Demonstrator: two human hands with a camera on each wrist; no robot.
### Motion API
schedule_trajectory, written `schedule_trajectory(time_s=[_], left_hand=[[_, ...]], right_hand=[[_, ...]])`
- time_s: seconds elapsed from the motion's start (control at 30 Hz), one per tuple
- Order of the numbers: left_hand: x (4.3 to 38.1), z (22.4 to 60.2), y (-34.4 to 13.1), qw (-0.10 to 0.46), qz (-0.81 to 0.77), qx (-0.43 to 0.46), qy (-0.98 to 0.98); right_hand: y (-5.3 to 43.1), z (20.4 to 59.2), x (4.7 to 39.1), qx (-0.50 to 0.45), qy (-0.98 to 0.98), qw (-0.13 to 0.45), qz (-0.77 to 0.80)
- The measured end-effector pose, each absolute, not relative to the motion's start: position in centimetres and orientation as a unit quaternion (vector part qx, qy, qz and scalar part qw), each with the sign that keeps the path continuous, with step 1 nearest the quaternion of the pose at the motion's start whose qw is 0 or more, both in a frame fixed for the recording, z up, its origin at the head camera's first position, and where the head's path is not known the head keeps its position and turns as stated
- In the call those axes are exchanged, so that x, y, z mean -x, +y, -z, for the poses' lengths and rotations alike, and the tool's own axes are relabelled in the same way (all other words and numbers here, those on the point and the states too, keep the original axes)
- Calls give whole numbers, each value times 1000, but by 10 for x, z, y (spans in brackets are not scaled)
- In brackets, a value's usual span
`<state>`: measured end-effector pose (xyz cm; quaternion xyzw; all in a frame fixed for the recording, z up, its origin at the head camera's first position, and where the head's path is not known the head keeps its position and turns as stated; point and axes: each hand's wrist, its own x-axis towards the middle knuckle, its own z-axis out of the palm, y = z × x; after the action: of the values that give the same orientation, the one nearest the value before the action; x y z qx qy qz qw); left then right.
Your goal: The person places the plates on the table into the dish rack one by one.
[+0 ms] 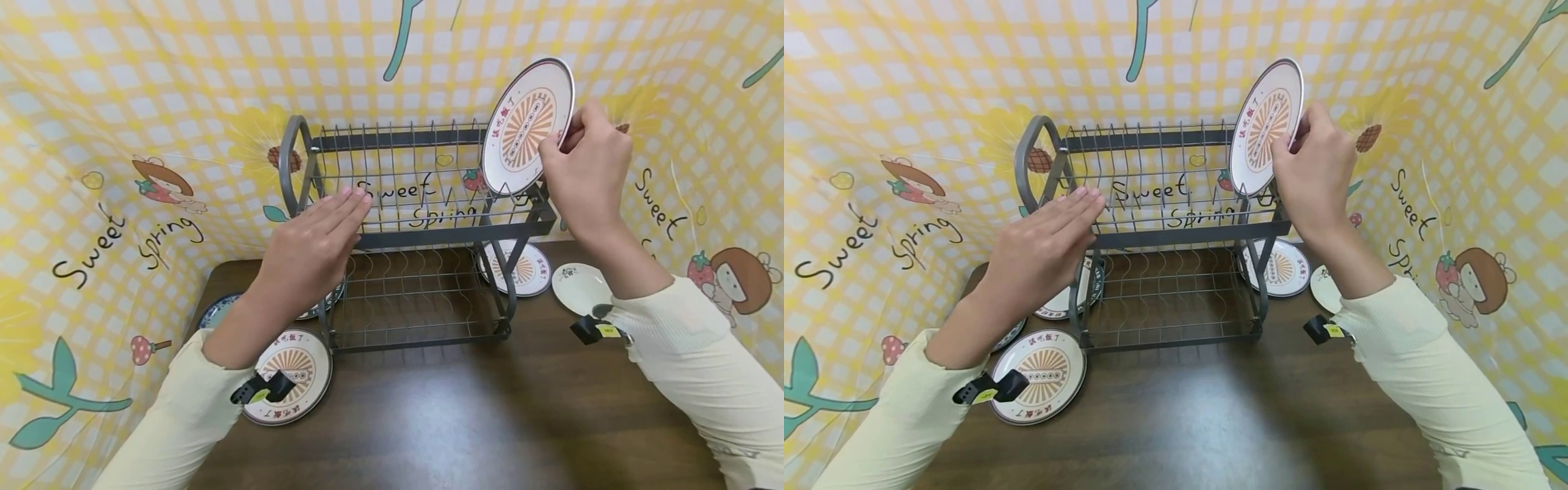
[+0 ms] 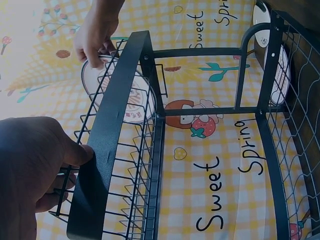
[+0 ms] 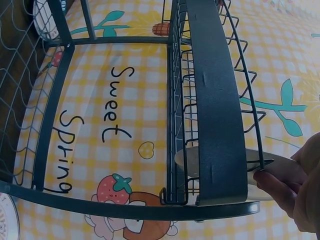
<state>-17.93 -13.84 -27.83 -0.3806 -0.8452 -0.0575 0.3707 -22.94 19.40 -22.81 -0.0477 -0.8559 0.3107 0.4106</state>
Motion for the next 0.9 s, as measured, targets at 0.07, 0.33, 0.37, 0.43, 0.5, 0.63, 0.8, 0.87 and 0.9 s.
schedule_trajectory(time_s=[0.07,0.33,0.37,0.43,0.5,0.63,0.8,0.87,0.9], left_hand=[[179,278,-139,370,58,381,-845],[179,278,-139,372,60,380,-845],[179,278,-139,372,60,380,-845],[179,278,-138,371,60,380,-846],[179,278,-138,369,59,379,-846],[180,278,-138,369,55,379,-847],[180,278,-138,368,54,379,-847],[180,278,-138,368,55,379,-847],[180,278,-138,368,55,379,-847]], right_hand=[[194,227,228,50,-859,404,-311],[193,227,225,47,-866,395,-302],[193,228,225,46,-867,394,-300],[193,228,224,45,-869,391,-300],[193,228,224,47,-869,388,-303],[194,228,223,48,-872,381,-304],[194,227,221,48,-876,367,-308],[195,226,220,49,-878,358,-313],[195,227,220,49,-879,353,-316]])
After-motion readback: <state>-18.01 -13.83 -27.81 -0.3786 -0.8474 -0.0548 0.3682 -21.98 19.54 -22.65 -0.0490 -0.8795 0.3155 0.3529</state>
